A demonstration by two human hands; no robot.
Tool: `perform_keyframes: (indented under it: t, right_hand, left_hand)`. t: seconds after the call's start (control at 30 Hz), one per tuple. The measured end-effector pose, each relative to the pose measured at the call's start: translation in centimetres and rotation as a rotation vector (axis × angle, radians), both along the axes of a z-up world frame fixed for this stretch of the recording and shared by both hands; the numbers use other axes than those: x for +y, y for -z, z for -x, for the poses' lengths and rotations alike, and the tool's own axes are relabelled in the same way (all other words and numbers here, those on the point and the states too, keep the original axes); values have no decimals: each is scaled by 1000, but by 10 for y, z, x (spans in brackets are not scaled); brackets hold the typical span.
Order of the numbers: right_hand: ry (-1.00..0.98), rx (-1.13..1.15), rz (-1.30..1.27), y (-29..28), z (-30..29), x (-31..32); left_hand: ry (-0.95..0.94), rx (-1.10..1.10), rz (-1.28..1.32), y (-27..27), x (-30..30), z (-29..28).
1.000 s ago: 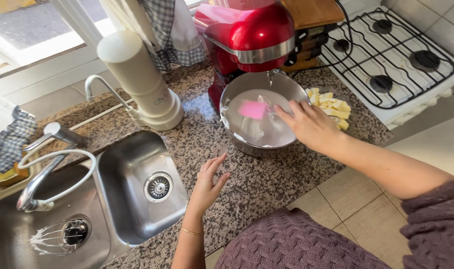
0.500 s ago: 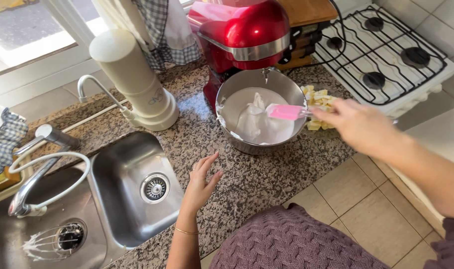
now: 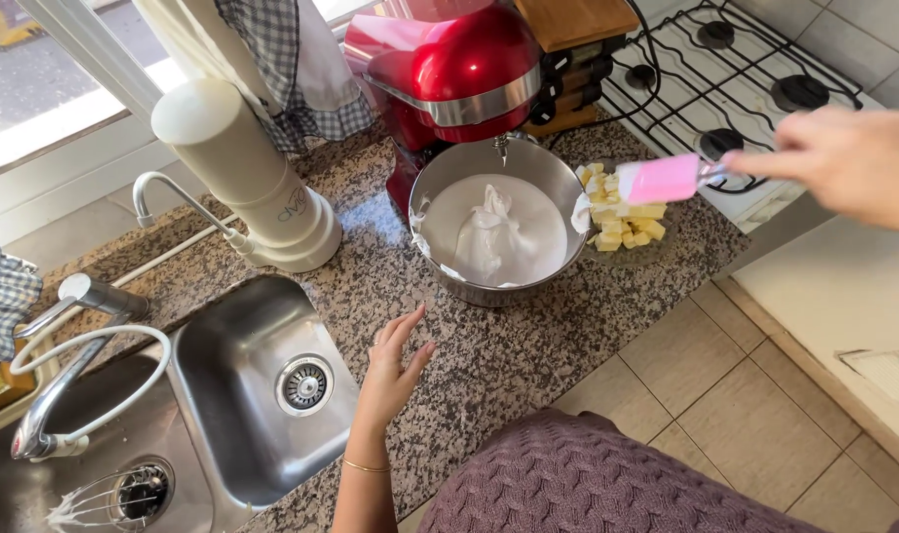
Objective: The person is adding butter to the mixer bowl and then turns it on.
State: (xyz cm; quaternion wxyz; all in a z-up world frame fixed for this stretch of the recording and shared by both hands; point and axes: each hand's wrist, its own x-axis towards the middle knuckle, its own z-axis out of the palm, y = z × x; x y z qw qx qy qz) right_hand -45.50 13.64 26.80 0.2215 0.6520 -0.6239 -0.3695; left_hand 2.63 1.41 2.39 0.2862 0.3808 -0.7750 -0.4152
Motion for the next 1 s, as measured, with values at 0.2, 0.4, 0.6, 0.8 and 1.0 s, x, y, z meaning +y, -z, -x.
perform_keyframes:
  t: [0.2, 0.4, 0.6, 0.8, 1.0]
  right_hand:
    - [-266, -359, 452, -12, -38, -7]
    - [-649, 7, 194, 19, -79, -115]
    - [-387, -43, -362, 11, -107, -152]
    - [87, -638, -384, 13, -81, -104]
    - [-405, -740, 530, 163, -79, -28]
  left_hand:
    - [19, -30, 38, 7, -2, 1]
    - [26, -26, 41, -8, 3, 12]
    - [-56, -48, 10, -1, 15, -2]
    - [-137, 10, 1, 6, 22, -31]
    - [-145, 14, -2, 7, 27, -35]
